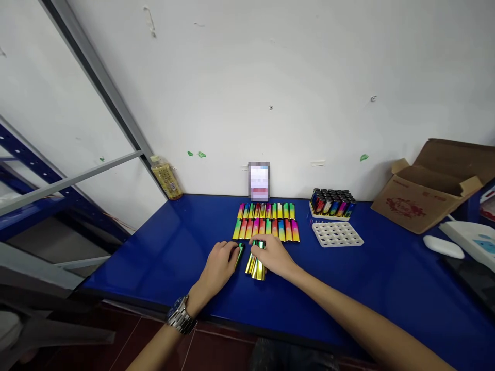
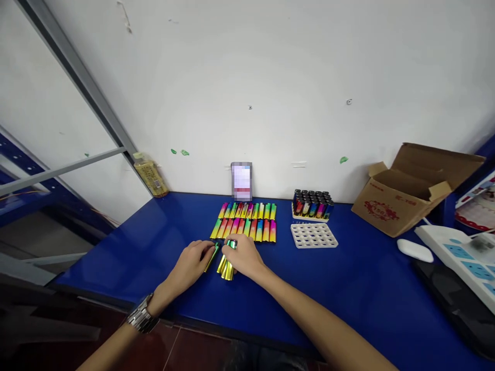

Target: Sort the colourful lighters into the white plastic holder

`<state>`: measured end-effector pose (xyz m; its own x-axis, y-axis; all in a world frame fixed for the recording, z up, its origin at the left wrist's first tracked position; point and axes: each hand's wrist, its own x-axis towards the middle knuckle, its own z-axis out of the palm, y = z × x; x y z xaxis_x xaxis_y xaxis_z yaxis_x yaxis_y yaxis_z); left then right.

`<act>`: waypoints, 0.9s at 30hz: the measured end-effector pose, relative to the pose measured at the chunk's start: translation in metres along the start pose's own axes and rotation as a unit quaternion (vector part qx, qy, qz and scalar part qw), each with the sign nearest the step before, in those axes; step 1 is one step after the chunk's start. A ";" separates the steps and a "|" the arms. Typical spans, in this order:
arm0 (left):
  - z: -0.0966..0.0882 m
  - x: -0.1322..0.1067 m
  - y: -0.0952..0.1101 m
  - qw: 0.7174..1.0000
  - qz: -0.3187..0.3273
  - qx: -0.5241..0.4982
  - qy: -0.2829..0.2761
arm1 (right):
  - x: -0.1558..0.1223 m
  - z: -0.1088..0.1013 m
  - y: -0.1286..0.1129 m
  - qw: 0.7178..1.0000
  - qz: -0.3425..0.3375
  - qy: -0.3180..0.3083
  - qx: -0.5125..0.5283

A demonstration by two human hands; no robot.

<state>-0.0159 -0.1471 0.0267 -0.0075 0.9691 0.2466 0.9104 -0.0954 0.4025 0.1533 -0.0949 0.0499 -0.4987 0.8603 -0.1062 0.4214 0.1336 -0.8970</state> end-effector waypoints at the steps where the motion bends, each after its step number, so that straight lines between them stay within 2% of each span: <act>1: 0.003 -0.002 -0.002 1.000 0.010 0.015 0.021 | 0.002 0.001 -0.003 1.000 0.004 -0.012 -0.019; 3: 0.006 -0.006 -0.003 0.998 0.025 0.027 0.044 | 0.006 0.002 -0.005 0.998 0.017 -0.029 -0.050; 7: 0.005 -0.013 -0.002 0.996 0.060 0.030 0.057 | 0.010 0.002 -0.003 0.994 0.033 -0.024 -0.097; 14: 0.008 -0.023 0.004 0.989 0.135 0.054 0.038 | 0.004 -0.005 0.008 0.987 0.011 -0.021 -0.162; 18: 0.010 -0.025 0.004 0.984 0.172 0.045 0.021 | 0.002 -0.007 0.008 0.992 0.029 -0.046 -0.111; 21: 0.012 -0.027 0.003 0.976 0.206 0.064 0.002 | 0.000 -0.011 0.010 0.993 0.040 -0.033 -0.102; 24: 0.015 -0.031 0.003 0.969 0.227 0.096 -0.007 | -0.003 -0.017 0.014 0.990 0.031 -0.013 -0.137; 27: 0.019 -0.034 0.005 0.969 0.221 0.109 -0.004 | -0.003 -0.022 0.017 0.981 -0.001 -0.012 -0.192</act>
<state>-0.0036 -0.1766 0.0035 0.4062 0.8459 0.3457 0.8895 -0.4526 0.0623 0.1788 -0.0846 0.0445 -0.5164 0.8481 -0.1183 0.6716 0.3153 -0.6705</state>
